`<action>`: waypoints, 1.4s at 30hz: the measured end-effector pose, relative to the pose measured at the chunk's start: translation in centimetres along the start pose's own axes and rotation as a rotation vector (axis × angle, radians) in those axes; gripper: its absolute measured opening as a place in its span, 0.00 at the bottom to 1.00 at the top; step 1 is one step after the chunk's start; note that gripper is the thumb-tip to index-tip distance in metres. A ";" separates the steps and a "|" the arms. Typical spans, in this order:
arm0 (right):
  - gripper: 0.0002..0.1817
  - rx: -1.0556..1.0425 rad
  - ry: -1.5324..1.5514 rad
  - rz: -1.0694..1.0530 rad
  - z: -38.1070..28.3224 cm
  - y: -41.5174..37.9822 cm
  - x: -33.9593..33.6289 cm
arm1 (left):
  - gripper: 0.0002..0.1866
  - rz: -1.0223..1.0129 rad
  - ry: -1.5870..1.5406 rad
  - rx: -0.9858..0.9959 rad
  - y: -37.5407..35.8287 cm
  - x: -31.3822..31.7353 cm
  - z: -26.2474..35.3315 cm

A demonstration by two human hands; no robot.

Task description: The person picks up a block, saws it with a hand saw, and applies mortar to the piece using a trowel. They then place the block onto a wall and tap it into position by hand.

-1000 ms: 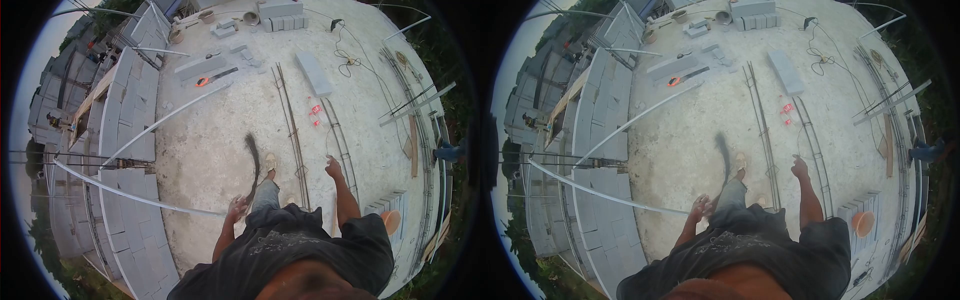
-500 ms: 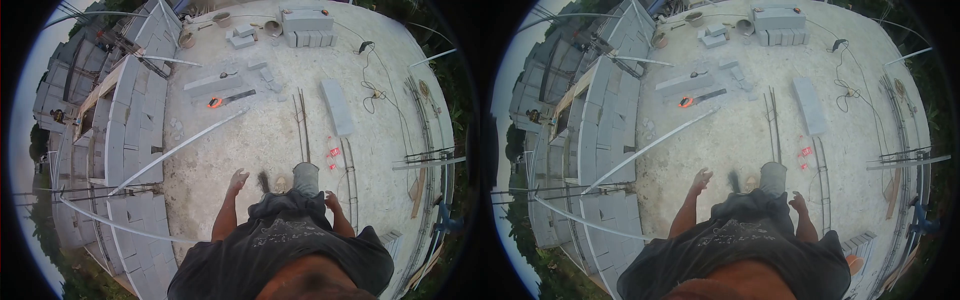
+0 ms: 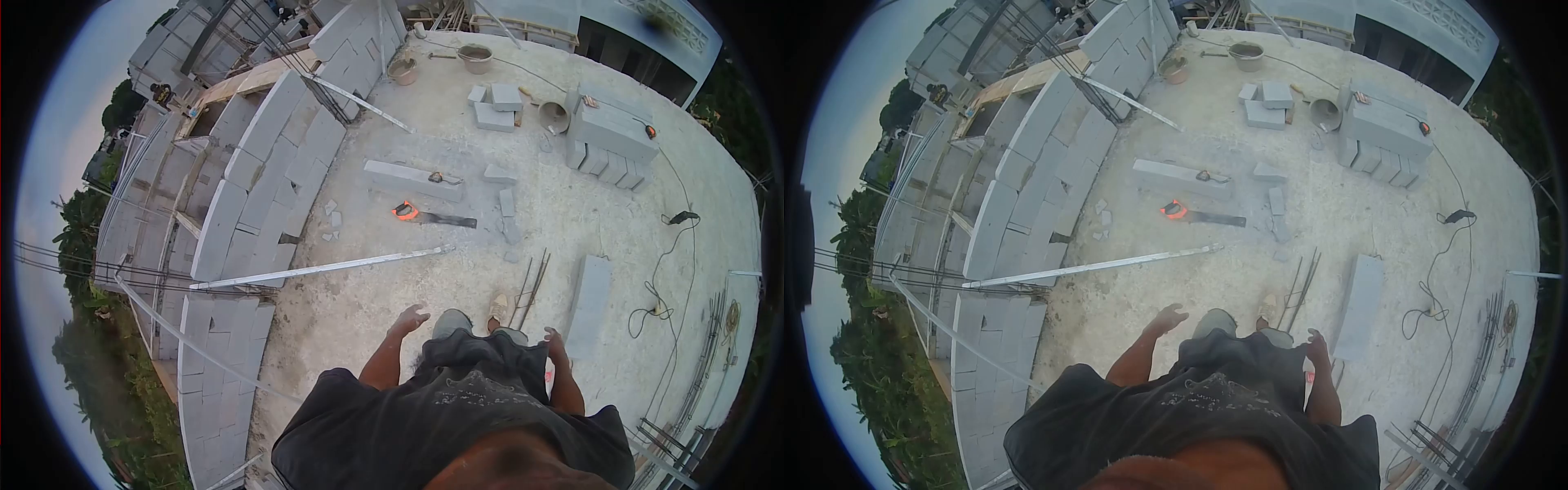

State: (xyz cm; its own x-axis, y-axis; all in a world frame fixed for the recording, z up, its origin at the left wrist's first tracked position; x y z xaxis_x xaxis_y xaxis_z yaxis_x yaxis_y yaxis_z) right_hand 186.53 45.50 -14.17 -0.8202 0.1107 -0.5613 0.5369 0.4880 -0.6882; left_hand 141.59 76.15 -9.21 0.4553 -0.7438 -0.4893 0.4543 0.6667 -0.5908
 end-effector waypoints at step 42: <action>0.35 -0.285 -0.089 -0.103 -56.9 79.0 -46.3 | 0.30 0.226 -0.991 -0.123 45.9 -2.0 42.7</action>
State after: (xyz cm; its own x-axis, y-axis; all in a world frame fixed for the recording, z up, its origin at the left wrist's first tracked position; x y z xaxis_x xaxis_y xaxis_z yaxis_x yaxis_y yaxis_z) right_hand 255.63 128.16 -16.41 -0.8403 -0.0220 -0.5416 0.3643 0.7168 -0.5945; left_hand 194.17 110.26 -7.96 0.9742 -0.1908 0.1203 0.2231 0.7359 -0.6393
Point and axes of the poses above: each hand's wrist, its own y-axis towards the middle knuckle, its own x-axis out of the palm, z = x × y, the point moved 9 cm from there along y, towards the middle knuckle, and after that the axes turned 12 degrees about x, right-handed, at the moved point
